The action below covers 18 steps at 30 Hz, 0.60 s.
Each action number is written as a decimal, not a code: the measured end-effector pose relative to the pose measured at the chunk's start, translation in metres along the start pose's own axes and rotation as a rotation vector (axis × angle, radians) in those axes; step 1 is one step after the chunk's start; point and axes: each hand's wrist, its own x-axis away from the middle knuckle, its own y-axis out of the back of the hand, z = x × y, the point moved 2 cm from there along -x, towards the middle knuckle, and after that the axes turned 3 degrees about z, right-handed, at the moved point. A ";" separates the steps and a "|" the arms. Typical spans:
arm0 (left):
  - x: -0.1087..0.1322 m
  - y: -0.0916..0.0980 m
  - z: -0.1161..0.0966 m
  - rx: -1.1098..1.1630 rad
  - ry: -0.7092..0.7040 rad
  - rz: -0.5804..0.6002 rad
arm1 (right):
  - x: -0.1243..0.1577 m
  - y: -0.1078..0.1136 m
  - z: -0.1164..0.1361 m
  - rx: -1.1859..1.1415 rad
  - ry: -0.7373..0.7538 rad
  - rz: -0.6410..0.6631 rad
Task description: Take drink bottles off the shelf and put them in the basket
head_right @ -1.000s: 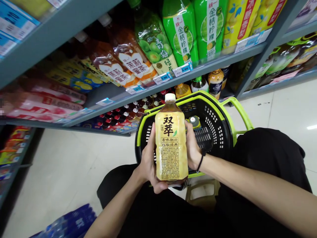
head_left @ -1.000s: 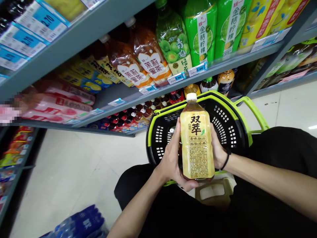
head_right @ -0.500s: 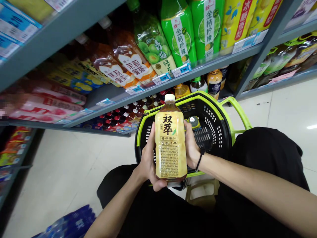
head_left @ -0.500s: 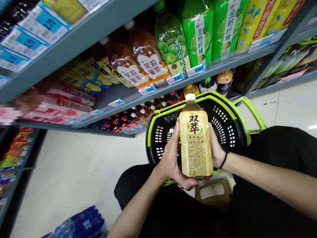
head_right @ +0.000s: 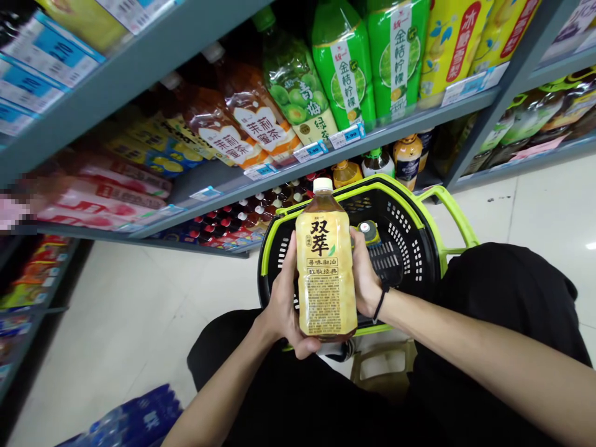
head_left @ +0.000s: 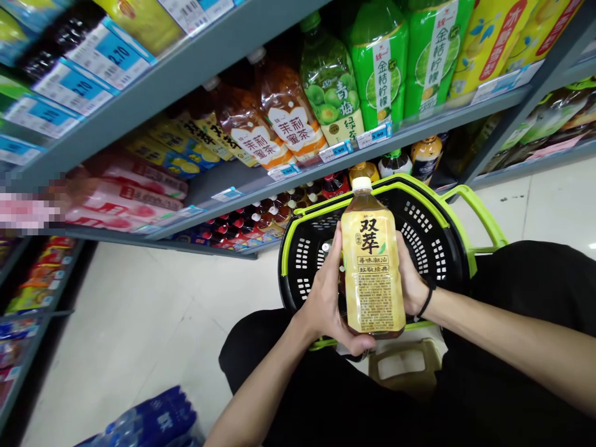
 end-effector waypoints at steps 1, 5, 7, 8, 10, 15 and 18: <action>0.000 0.002 0.000 -0.010 -0.002 0.009 | 0.000 -0.001 0.001 -0.009 -0.030 -0.015; 0.001 0.011 0.001 -0.067 0.002 0.098 | -0.002 -0.003 0.008 -0.023 0.057 -0.139; 0.002 0.015 0.000 -0.106 -0.014 0.127 | -0.004 -0.003 0.011 0.000 0.146 -0.157; 0.002 0.016 -0.001 -0.131 -0.023 0.126 | -0.004 -0.003 0.013 0.020 0.178 -0.148; 0.002 0.017 -0.003 -0.192 -0.048 0.109 | -0.004 -0.005 0.014 0.062 0.221 -0.126; 0.001 0.012 -0.011 -0.308 -0.123 0.027 | -0.004 -0.008 0.020 0.147 0.399 -0.115; 0.006 0.009 -0.012 -0.333 -0.143 0.013 | -0.005 -0.004 0.022 0.275 0.542 -0.088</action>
